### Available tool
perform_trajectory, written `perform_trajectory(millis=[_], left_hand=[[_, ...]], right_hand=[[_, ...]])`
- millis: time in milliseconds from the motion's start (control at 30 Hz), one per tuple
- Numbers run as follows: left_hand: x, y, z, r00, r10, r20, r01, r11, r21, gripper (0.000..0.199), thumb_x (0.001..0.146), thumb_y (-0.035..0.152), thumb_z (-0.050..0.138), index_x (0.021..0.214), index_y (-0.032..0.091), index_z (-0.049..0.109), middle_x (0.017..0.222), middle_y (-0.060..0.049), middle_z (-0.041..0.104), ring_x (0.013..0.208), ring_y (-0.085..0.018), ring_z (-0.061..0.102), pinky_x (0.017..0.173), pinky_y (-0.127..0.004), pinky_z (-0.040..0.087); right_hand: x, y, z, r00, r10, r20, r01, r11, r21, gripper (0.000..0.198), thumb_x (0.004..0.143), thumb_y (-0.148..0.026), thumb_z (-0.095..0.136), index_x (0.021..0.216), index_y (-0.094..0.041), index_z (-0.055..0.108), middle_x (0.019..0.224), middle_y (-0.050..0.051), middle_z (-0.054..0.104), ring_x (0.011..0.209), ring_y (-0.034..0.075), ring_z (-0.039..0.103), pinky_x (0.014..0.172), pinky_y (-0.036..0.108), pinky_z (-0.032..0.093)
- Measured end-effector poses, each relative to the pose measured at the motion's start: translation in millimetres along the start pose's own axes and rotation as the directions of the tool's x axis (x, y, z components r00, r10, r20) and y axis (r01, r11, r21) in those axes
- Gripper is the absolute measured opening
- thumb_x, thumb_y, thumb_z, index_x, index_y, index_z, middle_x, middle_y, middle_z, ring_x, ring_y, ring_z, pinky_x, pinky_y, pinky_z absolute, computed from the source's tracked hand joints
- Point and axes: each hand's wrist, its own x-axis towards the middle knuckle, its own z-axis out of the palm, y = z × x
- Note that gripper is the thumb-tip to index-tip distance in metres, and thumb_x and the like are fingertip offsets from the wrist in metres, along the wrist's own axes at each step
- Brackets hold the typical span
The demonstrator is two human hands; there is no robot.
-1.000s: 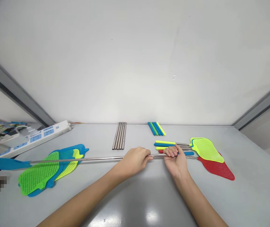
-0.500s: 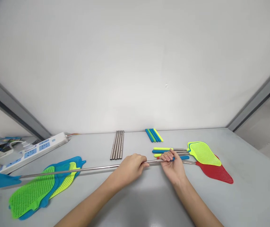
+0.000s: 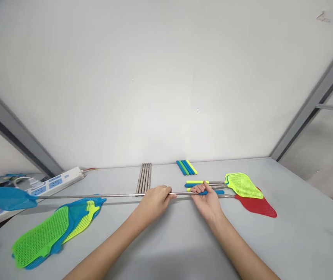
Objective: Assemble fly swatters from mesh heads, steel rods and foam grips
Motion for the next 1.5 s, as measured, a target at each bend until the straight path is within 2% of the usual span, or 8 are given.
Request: perform_trajectory(millis=[133,267,367,500,667,900,1333,1500], left_hand=[[-16,-7,9,0.989,0.010,-0.144,-0.009,1.000,0.009,0.033,0.086,0.036,0.026,0.071,0.019,0.050,0.072,-0.003,0.056,0.070,-0.016,0.051,0.060,-0.026,0.032],[-27,-15,23,0.973,0.009,-0.231,0.003,0.999,0.052,0.029,0.086,0.030,0.026,0.074,0.019,0.051,0.076,-0.004,0.056,0.072,-0.016,0.049,0.065,-0.028,0.030],[-29,-21,36,0.944,0.053,-0.325,-0.021,0.995,0.099,0.027,0.086,0.027,0.028,0.074,0.019,0.051,0.073,-0.003,0.055,0.070,-0.016,0.047,0.063,-0.028,0.028],[-28,-28,49,0.895,0.150,-0.420,-0.104,0.986,0.130,0.023,0.085,0.025,0.034,0.068,0.018,0.049,0.066,-0.001,0.053,0.062,-0.014,0.045,0.057,-0.028,0.025],[-30,-31,53,0.862,0.209,-0.462,-0.157,0.977,0.147,0.021,0.084,0.025,0.037,0.067,0.018,0.047,0.061,0.001,0.051,0.057,-0.012,0.043,0.054,-0.027,0.024],[-31,-29,54,0.839,0.250,-0.483,-0.176,0.965,0.194,0.019,0.083,0.026,0.040,0.067,0.018,0.048,0.060,0.002,0.051,0.058,-0.011,0.042,0.055,-0.028,0.024],[-40,-4,59,0.826,0.158,-0.541,-0.075,0.982,0.173,0.022,0.082,0.024,0.041,0.061,0.018,0.045,0.056,0.003,0.049,0.053,-0.011,0.040,0.052,-0.028,0.022],[-40,-1,61,0.821,0.149,-0.551,-0.083,0.986,0.144,0.023,0.082,0.024,0.041,0.060,0.018,0.045,0.056,0.003,0.049,0.053,-0.011,0.040,0.052,-0.028,0.022]], right_hand=[[-1,6,-1,1.000,0.030,0.006,-0.030,0.999,-0.033,0.023,0.081,-0.013,0.030,0.061,-0.020,0.023,0.054,-0.005,0.030,0.044,0.008,0.036,0.045,0.024,0.041],[-1,16,-10,0.998,0.047,0.044,-0.044,0.995,-0.084,0.022,0.080,-0.011,0.032,0.060,-0.020,0.024,0.054,-0.004,0.032,0.046,0.008,0.039,0.048,0.026,0.042],[-1,23,-16,0.996,0.031,0.089,-0.025,0.997,-0.071,0.023,0.078,-0.014,0.035,0.059,-0.020,0.024,0.053,-0.004,0.032,0.046,0.008,0.039,0.048,0.026,0.041],[-4,31,-19,0.998,0.005,0.068,-0.008,0.999,0.033,0.026,0.076,-0.015,0.038,0.056,-0.020,0.021,0.049,-0.005,0.027,0.042,0.008,0.033,0.044,0.024,0.038],[-7,35,-20,0.994,-0.027,0.104,0.023,0.999,0.038,0.032,0.074,-0.014,0.040,0.053,-0.019,0.017,0.046,-0.006,0.023,0.040,0.008,0.027,0.041,0.023,0.034],[-11,40,-21,0.988,-0.089,0.125,0.092,0.996,-0.017,0.036,0.073,-0.013,0.040,0.051,-0.019,0.013,0.042,-0.006,0.017,0.037,0.008,0.022,0.039,0.022,0.030],[-21,47,-20,0.991,-0.102,0.091,0.106,0.994,-0.036,0.038,0.074,-0.014,0.040,0.050,-0.019,0.012,0.039,-0.006,0.013,0.036,0.008,0.016,0.036,0.021,0.025],[-22,51,-20,0.990,-0.095,0.102,0.102,0.993,-0.067,0.039,0.074,-0.014,0.041,0.050,-0.019,0.012,0.039,-0.006,0.014,0.036,0.008,0.018,0.037,0.021,0.026]])
